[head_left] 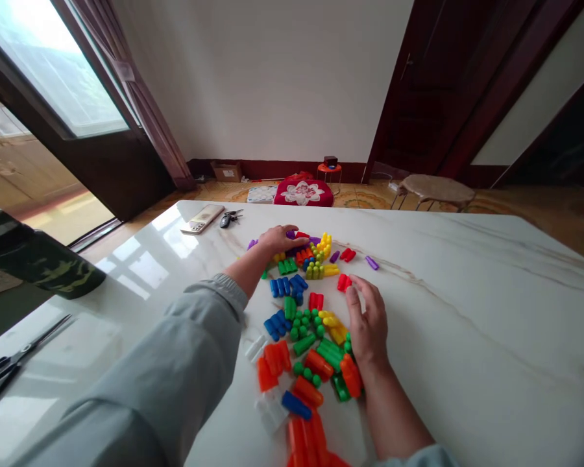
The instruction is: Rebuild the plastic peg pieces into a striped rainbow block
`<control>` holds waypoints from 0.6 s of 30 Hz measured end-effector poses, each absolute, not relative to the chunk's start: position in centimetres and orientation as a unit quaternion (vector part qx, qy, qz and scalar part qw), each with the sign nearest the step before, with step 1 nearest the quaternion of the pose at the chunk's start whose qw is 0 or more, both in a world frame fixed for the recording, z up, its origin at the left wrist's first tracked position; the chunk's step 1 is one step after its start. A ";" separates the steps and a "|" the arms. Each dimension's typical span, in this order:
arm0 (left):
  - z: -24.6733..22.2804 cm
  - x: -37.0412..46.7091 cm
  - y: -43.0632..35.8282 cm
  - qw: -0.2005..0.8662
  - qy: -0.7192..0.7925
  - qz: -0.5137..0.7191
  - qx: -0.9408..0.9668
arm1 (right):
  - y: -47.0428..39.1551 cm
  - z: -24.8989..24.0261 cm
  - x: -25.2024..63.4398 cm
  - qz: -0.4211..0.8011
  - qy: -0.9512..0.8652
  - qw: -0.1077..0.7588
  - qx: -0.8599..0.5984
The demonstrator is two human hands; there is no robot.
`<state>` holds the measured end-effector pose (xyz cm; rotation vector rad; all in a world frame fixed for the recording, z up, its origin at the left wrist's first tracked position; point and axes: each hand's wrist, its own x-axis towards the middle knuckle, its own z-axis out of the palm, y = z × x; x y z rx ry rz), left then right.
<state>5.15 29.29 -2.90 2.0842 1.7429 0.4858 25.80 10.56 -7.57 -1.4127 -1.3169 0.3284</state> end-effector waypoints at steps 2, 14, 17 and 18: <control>-3.2 6.1 28.3 0.193 0.560 0.181 0.785 | 10.6 -7.4 25.7 0.146 -0.562 0.543 -0.606; -0.5 1.9 19.9 0.187 0.556 0.317 0.745 | 10.1 -7.2 26.1 0.157 -0.531 0.567 -0.610; -2.2 1.6 20.0 0.199 0.594 0.234 0.744 | 10.3 -7.2 26.1 0.168 -0.544 0.541 -0.619; -2.5 1.9 19.6 0.222 0.572 0.224 0.757 | 10.4 -7.1 26.0 0.169 -0.548 0.531 -0.624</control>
